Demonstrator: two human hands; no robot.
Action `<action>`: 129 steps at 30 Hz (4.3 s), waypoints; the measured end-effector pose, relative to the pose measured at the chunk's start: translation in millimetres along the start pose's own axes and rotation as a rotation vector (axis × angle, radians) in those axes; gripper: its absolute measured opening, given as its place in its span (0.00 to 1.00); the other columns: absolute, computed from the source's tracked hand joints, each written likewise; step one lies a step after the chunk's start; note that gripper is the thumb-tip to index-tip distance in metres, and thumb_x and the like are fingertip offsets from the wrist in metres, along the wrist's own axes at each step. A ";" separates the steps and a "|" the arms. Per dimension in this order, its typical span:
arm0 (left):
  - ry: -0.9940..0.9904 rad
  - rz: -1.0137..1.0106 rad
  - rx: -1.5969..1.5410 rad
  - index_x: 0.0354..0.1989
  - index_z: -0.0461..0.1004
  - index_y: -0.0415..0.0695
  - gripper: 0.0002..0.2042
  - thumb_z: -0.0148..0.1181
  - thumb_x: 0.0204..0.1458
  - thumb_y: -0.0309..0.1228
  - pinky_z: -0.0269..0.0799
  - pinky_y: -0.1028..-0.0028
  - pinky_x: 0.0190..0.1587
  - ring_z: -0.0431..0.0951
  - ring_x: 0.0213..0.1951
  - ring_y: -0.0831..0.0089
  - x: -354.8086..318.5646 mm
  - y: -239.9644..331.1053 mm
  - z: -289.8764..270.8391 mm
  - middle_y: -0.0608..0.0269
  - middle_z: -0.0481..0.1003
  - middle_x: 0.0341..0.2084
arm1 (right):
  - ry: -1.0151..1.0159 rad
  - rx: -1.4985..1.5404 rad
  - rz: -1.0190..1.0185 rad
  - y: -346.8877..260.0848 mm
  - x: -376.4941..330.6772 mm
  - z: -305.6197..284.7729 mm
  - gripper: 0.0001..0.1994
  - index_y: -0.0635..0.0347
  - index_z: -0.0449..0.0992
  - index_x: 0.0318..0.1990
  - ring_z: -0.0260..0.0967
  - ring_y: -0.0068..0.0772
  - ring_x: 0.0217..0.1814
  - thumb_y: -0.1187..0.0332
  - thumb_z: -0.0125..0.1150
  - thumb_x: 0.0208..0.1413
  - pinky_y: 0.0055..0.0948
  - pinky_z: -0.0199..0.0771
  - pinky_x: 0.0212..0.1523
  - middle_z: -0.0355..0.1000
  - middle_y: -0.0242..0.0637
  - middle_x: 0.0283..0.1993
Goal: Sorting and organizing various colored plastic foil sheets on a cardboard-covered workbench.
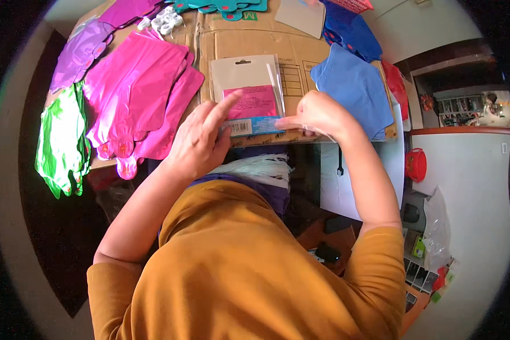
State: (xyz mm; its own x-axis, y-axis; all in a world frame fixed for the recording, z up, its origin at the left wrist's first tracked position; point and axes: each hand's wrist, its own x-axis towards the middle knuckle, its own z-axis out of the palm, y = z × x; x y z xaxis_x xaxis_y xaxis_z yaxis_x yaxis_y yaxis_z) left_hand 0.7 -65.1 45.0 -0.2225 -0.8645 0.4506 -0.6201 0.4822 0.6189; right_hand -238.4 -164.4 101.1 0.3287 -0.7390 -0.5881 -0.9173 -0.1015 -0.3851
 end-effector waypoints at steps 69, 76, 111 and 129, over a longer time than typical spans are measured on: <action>0.070 0.048 -0.257 0.64 0.58 0.40 0.41 0.72 0.39 0.27 0.58 0.58 0.65 0.55 0.67 0.49 -18.5 -3.9 -14.8 0.42 0.56 0.63 | 0.500 1.374 -0.298 1.6 -46.1 141.3 0.13 0.65 0.67 0.45 0.70 0.16 0.32 0.71 0.63 0.58 0.16 0.70 0.32 0.74 0.34 0.34; -0.011 -0.653 -1.120 0.68 0.50 0.40 0.36 0.64 0.52 0.22 0.73 0.72 0.51 0.74 0.49 0.71 0.3 8.0 -29.6 0.54 0.72 0.50 | 1.053 0.638 -0.682 0.5 -54.3 152.9 0.14 0.68 0.68 0.46 0.74 0.23 0.39 0.77 0.65 0.54 0.23 0.74 0.40 0.75 0.37 0.37; -0.131 -0.412 -0.365 0.59 0.66 0.37 0.21 0.54 0.55 0.17 0.68 0.80 0.43 0.71 0.38 0.80 11.8 27.4 35.6 0.65 0.71 0.36 | 1.103 0.501 0.394 451.6 98.2 -2.4 0.14 0.65 0.78 0.42 0.73 0.35 0.32 0.63 0.57 0.55 0.35 0.77 0.33 0.76 0.39 0.35; 0.040 0.090 -0.037 0.48 0.73 0.38 0.16 0.61 0.48 0.17 0.75 0.69 0.34 0.78 0.32 0.63 6.3 27.4 -41.2 0.55 0.76 0.32 | 1.223 0.479 0.541 475.1 58.9 -3.1 0.15 0.68 0.75 0.49 0.71 0.36 0.43 0.67 0.51 0.61 0.32 0.74 0.46 0.74 0.44 0.48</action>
State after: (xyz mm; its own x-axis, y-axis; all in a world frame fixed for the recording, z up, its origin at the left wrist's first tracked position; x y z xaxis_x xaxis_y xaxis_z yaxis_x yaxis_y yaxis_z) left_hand 13.3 -51.5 91.3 -0.2453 -0.8114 0.5305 -0.5709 0.5632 0.5974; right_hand -655.5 -258.1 -114.3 -0.6578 -0.7395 0.1429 -0.6205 0.4246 -0.6594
